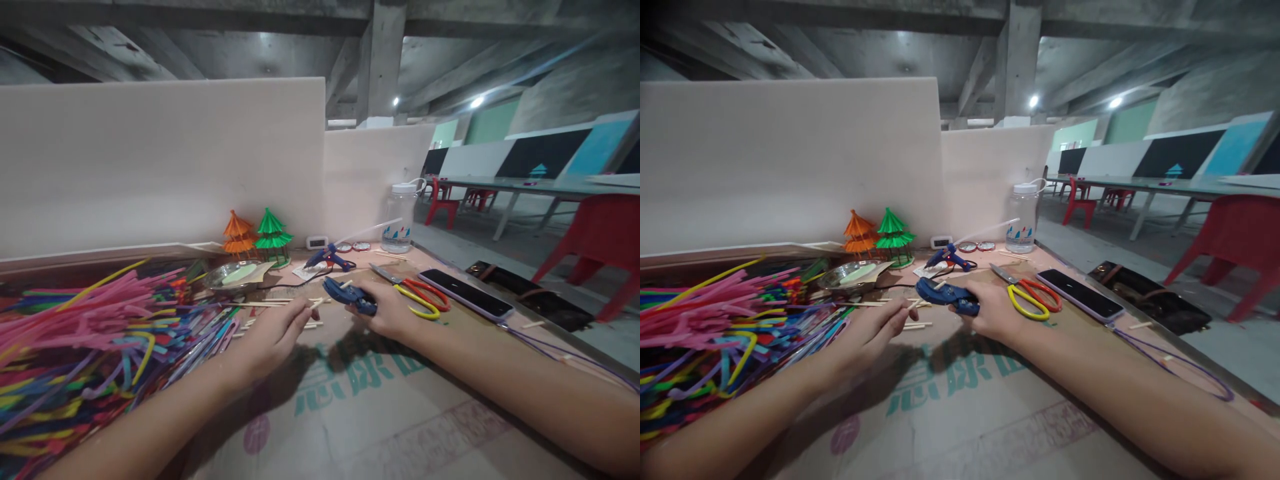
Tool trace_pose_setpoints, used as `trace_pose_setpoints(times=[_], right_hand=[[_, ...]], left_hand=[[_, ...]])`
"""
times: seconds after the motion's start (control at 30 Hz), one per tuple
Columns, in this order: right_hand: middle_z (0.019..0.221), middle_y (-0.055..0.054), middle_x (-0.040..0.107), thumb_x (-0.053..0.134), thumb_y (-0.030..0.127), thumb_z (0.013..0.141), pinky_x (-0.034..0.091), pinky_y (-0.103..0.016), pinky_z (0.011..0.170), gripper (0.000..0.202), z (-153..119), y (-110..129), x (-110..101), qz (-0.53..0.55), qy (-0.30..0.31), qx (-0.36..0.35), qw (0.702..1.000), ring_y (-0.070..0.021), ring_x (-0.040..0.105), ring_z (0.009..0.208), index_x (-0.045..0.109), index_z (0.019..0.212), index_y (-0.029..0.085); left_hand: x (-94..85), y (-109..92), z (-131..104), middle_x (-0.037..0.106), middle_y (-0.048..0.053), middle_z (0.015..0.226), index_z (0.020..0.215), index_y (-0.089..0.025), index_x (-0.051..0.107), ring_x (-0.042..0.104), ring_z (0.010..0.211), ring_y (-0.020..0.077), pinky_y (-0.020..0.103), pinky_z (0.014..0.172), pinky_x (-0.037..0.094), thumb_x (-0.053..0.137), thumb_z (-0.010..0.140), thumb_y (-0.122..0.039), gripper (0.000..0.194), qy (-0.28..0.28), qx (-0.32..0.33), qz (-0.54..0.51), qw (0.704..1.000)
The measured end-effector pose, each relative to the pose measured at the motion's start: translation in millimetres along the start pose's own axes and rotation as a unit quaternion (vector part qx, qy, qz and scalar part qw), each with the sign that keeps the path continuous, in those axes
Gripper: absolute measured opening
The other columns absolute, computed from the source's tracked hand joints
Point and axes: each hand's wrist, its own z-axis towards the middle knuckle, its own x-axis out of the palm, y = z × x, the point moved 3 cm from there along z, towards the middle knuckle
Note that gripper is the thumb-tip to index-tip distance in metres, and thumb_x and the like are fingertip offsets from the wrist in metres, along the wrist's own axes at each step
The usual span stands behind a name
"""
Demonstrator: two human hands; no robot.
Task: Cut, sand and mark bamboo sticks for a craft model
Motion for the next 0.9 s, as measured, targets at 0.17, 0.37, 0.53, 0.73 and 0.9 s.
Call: trace_pose_setpoints(times=[0.17, 0.37, 0.53, 0.73, 0.9], right_hand=[[0.096, -0.01, 0.074, 0.061, 0.052, 0.089, 0.049, -0.034, 0.072, 0.035, 0.0, -1.9, 3.5, 0.01, 0.019, -0.002, 1.0, -0.0249, 0.068, 0.084, 0.067, 0.101, 0.019], [0.086, -0.006, 0.072, 0.064, 0.052, 0.087, 0.045, -0.03, 0.064, 0.034, 0.0, -4.4, 6.4, 0.029, 0.034, 0.02, 0.999, -0.022, 0.065, 0.075, 0.068, 0.096, 0.02], [0.067, -0.002, 0.066, 0.062, 0.053, 0.087, 0.035, -0.027, 0.054, 0.036, 2.0, -3.6, 5.3, 0.017, 0.03, 0.066, 0.997, -0.0173, 0.057, 0.06, 0.067, 0.076, 0.02], [0.066, -0.003, 0.067, 0.065, 0.053, 0.084, 0.036, -0.027, 0.055, 0.036, 5.7, -1.0, 3.2, -0.011, 0.013, 0.084, 0.996, -0.0185, 0.059, 0.061, 0.07, 0.073, 0.019], [0.072, -0.004, 0.07, 0.065, 0.053, 0.084, 0.039, -0.028, 0.058, 0.034, 6.0, -1.4, 4.3, -0.019, 0.011, 0.075, 0.997, -0.0194, 0.061, 0.064, 0.071, 0.077, 0.02]], left_hand=[[1.6, 7.8, 0.3, 0.068, 0.004, 0.087, 0.099, -0.021, 0.065, 0.062, 0.08, 0.0199, 0.03, 0.076, 0.045, 0.03, 0.103, -0.041, 0.041, -0.006, 0.008, -0.002, 1.0], [-0.7, 6.1, 2.4, 0.066, 0.003, 0.084, 0.095, -0.02, 0.064, 0.059, 0.076, 0.0189, 0.029, 0.072, 0.043, 0.031, 0.102, -0.043, 0.041, -0.01, -0.01, -0.02, 1.0], [0.0, 1.1, 2.3, 0.052, -0.003, 0.067, 0.095, -0.02, 0.063, 0.05, 0.063, 0.0156, 0.026, 0.06, 0.038, 0.034, 0.1, -0.05, 0.042, -0.012, -0.062, -0.098, 0.993], [0.1, 5.2, 5.1, 0.046, -0.004, 0.063, 0.092, -0.021, 0.063, 0.045, 0.061, 0.0151, 0.026, 0.059, 0.037, 0.035, 0.099, -0.049, 0.04, -0.017, -0.073, -0.109, 0.991], [-3.1, 7.0, 8.5, 0.054, -0.001, 0.067, 0.095, -0.02, 0.064, 0.051, 0.066, 0.0173, 0.027, 0.065, 0.043, 0.036, 0.098, -0.045, 0.038, -0.029, -0.063, -0.085, 0.994]])
